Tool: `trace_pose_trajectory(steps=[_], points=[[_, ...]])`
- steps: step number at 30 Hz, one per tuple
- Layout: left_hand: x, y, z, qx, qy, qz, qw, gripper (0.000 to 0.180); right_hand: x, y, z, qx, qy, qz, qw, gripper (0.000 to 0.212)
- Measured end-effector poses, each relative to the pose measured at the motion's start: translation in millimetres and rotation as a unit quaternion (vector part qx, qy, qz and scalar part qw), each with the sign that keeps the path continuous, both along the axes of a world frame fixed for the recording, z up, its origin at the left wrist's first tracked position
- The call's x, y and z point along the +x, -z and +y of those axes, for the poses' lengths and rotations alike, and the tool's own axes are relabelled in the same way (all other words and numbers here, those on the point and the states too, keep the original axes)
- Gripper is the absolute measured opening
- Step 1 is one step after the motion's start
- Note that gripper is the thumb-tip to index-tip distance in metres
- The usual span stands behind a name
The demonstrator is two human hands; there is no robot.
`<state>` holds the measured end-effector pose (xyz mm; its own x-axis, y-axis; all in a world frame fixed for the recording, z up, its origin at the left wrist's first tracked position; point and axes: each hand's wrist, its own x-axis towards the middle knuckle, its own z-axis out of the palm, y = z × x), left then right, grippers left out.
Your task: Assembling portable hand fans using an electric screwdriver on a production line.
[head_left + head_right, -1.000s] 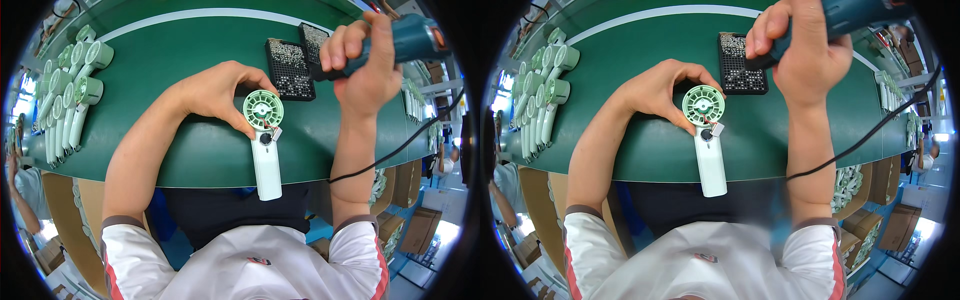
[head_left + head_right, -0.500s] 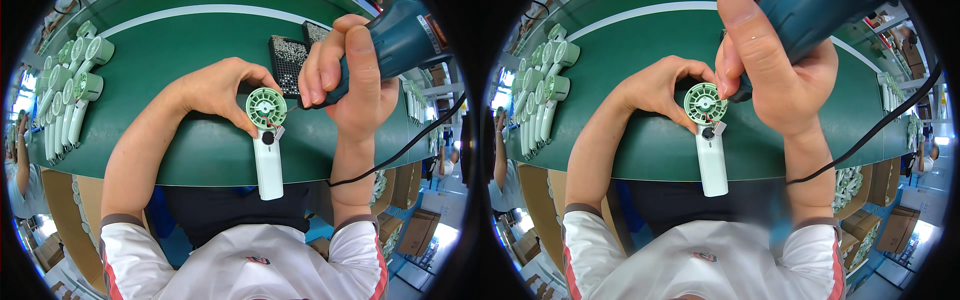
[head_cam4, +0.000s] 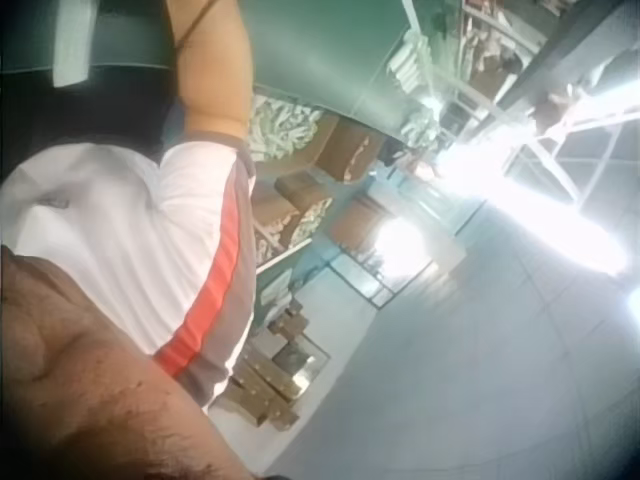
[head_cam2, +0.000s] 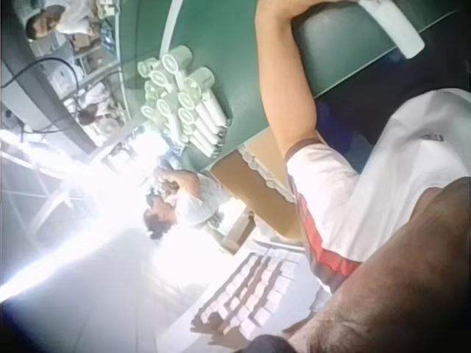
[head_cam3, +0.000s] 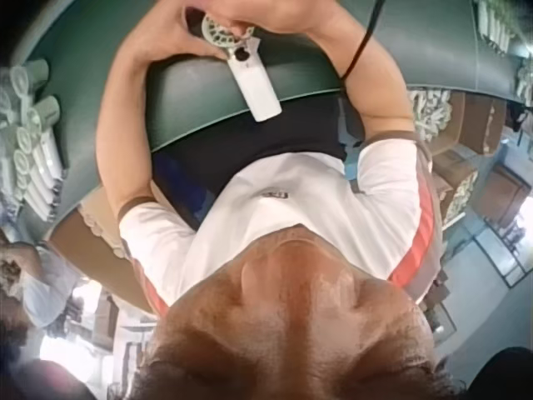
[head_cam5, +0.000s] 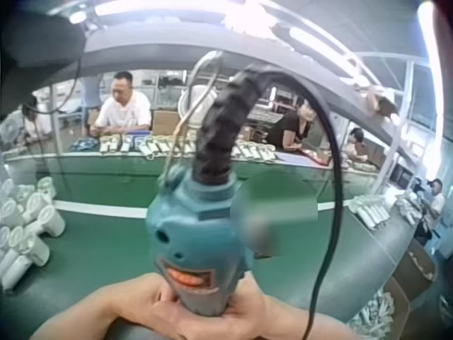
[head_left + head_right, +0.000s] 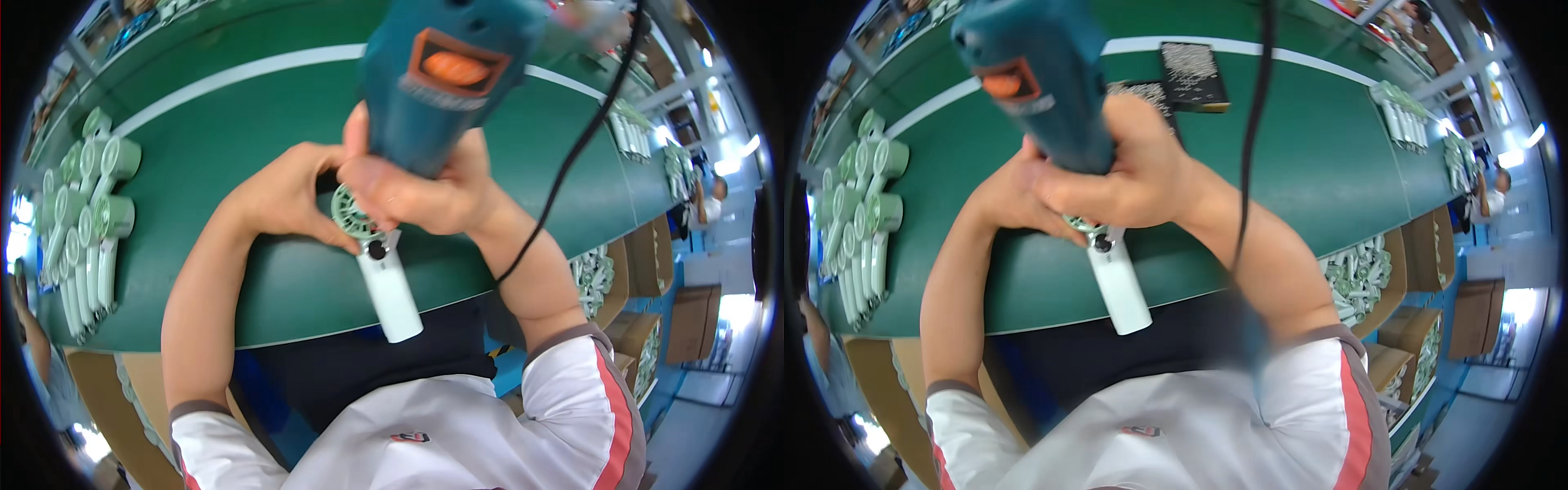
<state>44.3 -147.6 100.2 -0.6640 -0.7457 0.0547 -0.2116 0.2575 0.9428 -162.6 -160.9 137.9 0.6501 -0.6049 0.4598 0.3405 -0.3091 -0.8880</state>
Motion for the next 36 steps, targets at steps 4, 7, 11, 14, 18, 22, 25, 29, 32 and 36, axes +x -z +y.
trace_pose_trajectory(steps=[4,7,11,14,18,22,25,29,32,36], points=[[-7.1,-12.9,5.9,0.103,-0.023,0.007,0.994,0.056,-2.4,1.1,-5.5,-0.042,-0.011,0.003,0.999,0.007],[-8.3,-12.2,4.7,0.070,-0.023,-0.008,0.997,0.052,-2.8,0.4,-3.3,-0.023,-0.014,-0.002,1.000,0.007],[-9.1,-14.3,4.4,0.055,-0.022,0.004,0.998,0.049,-1.0,1.4,-2.1,0.001,-0.013,-0.020,1.000,0.007],[-8.0,-15.0,3.0,0.022,-0.021,0.009,1.000,0.047,-2.5,0.0,-2.4,0.003,-0.013,-0.010,1.000,0.008],[-7.3,-12.6,3.2,0.014,-0.014,0.009,1.000,0.050,-4.8,-5.9,-0.8,-0.007,-0.018,0.015,1.000,0.009],[-8.9,-8.6,1.5,-0.004,-0.001,0.013,1.000,0.053,-8.9,-2.3,3.9,0.007,-0.034,-0.009,0.999,0.005],[-4.2,10.2,-3.8,-0.005,0.027,0.025,0.999,0.062,-12.9,-10.6,13.3,0.039,0.027,-0.046,0.998,0.016],[-4.1,17.2,-1.8,0.040,0.020,0.035,0.998,0.070,-51.8,-46.6,2.9,-0.136,0.134,-0.168,0.967,0.032],[1.3,22.9,-3.6,0.025,0.025,0.035,0.999,0.072,-103.6,-60.1,-20.5,-0.495,0.372,0.059,0.783,0.027],[-5.4,18.3,-10.0,0.010,0.044,0.038,0.998,0.071,-173.2,-4.3,-34.2,-0.365,0.433,0.241,0.788,0.033]])
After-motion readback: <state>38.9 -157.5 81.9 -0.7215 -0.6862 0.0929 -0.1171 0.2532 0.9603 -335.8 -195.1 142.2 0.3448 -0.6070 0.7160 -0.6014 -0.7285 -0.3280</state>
